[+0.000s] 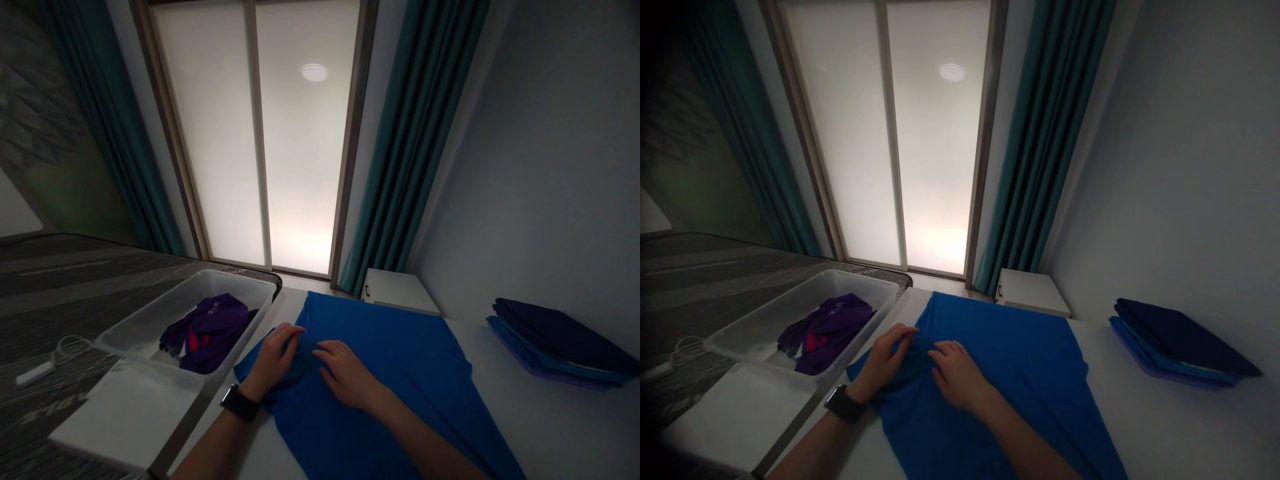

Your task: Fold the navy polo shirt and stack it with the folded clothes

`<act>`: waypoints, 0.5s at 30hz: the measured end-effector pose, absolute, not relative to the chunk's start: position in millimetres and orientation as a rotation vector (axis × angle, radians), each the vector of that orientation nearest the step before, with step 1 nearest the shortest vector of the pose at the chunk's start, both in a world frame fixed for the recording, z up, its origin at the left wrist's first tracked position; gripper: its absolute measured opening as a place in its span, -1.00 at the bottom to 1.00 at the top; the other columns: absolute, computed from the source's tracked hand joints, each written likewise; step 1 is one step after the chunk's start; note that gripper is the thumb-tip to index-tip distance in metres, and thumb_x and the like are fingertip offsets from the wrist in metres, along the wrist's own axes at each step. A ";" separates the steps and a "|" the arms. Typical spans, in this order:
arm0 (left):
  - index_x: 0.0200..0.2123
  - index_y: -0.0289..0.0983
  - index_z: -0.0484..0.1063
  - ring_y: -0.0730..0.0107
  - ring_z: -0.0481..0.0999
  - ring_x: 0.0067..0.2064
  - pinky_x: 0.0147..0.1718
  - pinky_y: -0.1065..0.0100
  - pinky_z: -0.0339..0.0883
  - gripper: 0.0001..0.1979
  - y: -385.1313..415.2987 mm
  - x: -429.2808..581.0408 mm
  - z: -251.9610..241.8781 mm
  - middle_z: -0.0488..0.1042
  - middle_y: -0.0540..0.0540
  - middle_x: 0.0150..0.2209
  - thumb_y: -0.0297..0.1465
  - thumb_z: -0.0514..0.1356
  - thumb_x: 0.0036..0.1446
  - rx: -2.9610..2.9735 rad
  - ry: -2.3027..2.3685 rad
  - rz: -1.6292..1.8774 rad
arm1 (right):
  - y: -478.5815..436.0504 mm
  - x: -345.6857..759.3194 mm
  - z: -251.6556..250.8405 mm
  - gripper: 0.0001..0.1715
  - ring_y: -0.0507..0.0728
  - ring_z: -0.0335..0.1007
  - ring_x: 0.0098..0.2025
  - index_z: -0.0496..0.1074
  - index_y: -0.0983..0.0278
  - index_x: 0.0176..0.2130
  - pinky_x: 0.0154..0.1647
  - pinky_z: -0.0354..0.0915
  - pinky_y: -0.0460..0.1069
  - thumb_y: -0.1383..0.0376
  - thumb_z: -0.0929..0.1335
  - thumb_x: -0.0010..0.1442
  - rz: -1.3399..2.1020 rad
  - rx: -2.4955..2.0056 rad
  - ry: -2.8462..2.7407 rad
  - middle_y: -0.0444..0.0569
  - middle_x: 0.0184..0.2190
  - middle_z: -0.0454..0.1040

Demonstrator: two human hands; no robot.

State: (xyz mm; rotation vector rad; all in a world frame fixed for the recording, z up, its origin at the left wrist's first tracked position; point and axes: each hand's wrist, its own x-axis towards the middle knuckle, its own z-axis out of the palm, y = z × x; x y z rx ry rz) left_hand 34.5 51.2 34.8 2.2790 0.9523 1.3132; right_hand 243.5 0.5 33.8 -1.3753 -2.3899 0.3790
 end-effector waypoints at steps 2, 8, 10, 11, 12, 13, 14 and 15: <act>-0.20 -0.25 0.46 0.38 0.46 -0.36 -0.32 0.35 0.34 -0.78 52.9 29.9 34.5 0.43 -0.02 -0.41 -0.40 0.02 0.29 2.184 1.009 1.472 | 13.4 234.2 32.4 -0.54 0.19 0.24 0.18 0.38 0.24 0.12 0.22 0.14 0.13 0.43 0.20 0.29 0.385 -1.259 -2.377 0.07 0.13 0.39; -0.22 -0.25 0.42 0.42 0.41 -0.45 -0.42 0.40 0.29 -0.83 57.5 18.1 32.7 0.37 0.04 -0.49 -0.36 0.05 0.27 1.823 1.158 1.797 | 59.0 201.2 32.9 -0.61 0.15 0.32 0.00 0.45 0.22 0.02 0.03 0.22 0.06 0.45 0.20 0.31 0.335 -1.162 -2.345 0.02 -0.08 0.50; -0.22 -0.25 0.41 0.43 0.39 -0.46 -0.44 0.41 0.27 -0.83 57.4 17.4 33.3 0.36 0.05 -0.49 -0.34 0.05 0.27 1.758 1.146 1.837 | 75.5 191.1 31.6 -0.61 0.16 0.32 -0.04 0.46 0.21 0.00 0.00 0.21 0.05 0.46 0.20 0.31 0.311 -1.190 -2.377 0.02 -0.12 0.50; -0.22 -0.25 0.41 0.44 0.38 -0.47 -0.45 0.41 0.27 -0.83 56.9 17.5 34.0 0.35 0.05 -0.50 -0.34 0.05 0.27 1.736 1.134 1.860 | 83.2 186.6 30.7 -0.60 0.16 0.31 -0.04 0.46 0.21 0.00 0.00 0.20 0.05 0.47 0.19 0.31 0.304 -1.199 -2.398 0.02 -0.12 0.49; -0.23 -0.25 0.41 0.44 0.37 -0.48 -0.46 0.42 0.26 -0.83 56.4 17.6 34.9 0.34 0.06 -0.50 -0.34 0.05 0.27 1.716 1.122 1.883 | 90.4 182.3 29.8 -0.58 0.16 0.31 -0.04 0.46 0.21 0.00 -0.01 0.19 0.05 0.49 0.18 0.30 0.302 -1.202 -2.419 0.03 -0.12 0.48; -0.24 -0.25 0.41 0.45 0.36 -0.49 -0.47 0.42 0.25 -0.83 55.8 17.6 35.9 0.33 0.07 -0.52 -0.34 0.05 0.28 1.697 1.109 1.908 | 96.6 178.5 28.9 -0.56 0.16 0.30 -0.04 0.45 0.20 0.01 -0.01 0.19 0.05 0.50 0.17 0.30 0.303 -1.196 -2.438 0.03 -0.11 0.48; -0.24 -0.25 0.41 0.45 0.35 -0.50 -0.48 0.42 0.25 -0.83 55.3 17.6 36.9 0.32 0.07 -0.53 -0.33 0.05 0.28 1.676 1.102 1.933 | 101.9 175.0 28.3 -0.54 0.15 0.29 -0.04 0.44 0.19 0.02 0.00 0.18 0.05 0.51 0.17 0.29 0.307 -1.181 -2.455 0.02 -0.10 0.46; -0.25 -0.25 0.40 0.46 0.34 -0.51 -0.48 0.42 0.25 -0.83 55.0 17.4 37.8 0.31 0.07 -0.53 -0.33 0.05 0.28 1.653 1.102 1.957 | 106.2 171.8 27.8 -0.53 0.15 0.29 -0.03 0.42 0.17 0.04 0.00 0.18 0.05 0.52 0.18 0.27 0.312 -1.158 -2.473 0.02 -0.09 0.45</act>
